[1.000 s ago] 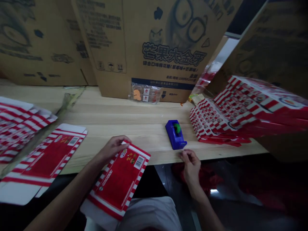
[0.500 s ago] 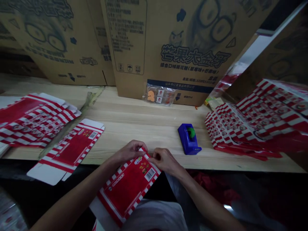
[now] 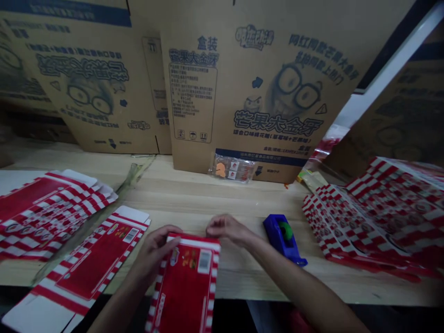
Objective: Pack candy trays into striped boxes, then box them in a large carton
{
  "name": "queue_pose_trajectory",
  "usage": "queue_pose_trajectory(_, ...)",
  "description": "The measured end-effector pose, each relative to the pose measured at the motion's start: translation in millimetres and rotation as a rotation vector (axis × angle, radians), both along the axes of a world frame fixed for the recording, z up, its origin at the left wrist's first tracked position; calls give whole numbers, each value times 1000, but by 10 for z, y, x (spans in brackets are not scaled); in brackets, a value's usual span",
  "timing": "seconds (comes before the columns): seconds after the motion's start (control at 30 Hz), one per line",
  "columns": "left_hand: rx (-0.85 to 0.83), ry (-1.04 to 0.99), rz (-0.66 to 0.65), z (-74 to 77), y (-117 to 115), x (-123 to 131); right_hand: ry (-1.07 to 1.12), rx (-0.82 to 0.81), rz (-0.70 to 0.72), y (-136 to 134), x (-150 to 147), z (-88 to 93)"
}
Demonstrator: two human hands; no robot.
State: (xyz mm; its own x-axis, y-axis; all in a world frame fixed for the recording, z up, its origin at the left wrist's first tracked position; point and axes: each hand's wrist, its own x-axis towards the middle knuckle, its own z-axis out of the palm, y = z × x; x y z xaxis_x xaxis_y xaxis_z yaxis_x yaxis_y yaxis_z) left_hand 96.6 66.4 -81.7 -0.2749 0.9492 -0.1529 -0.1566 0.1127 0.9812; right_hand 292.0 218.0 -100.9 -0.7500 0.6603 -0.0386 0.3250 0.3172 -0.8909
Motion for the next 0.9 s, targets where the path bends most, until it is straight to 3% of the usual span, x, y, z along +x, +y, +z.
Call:
queue_pose_trajectory(0.03,-18,0,161,-83,-47,-92,-35,158,-97,254,-75,86)
queue_pose_trajectory(0.1,-28,123,400,-287,-193,-289,-57,321,-250,798,-201,271)
queue_pose_trajectory(0.17,-50,430,483,-511,-386,-468,-88,486,-387,1311,-288,436)
queue_pose_trajectory(0.27,-37,1020,402,-763,-635,-596,-167,668,-497,1871,-368,570)
queue_pose_trajectory(0.37,69,1421,132,-782,-661,-508,-266,765,-491,2126,-429,559)
queue_pose_trajectory(0.53,-56,1599,-513,-460,-232,-243,-363,831,-362,2031,-406,481)
queue_pose_trajectory(0.63,-105,1578,-718,-345,22,-189,-349,869,-309,1808,-236,525)
queue_pose_trajectory(0.73,-24,1561,-706,-329,131,-140,-214,902,-292,1575,2,592)
queue_pose_trajectory(0.83,-20,1571,-520,-336,139,-35,56,861,-267,1367,229,570)
queue_pose_trajectory(0.9,-91,1590,-367,-348,129,42,114,773,-224,1242,353,483)
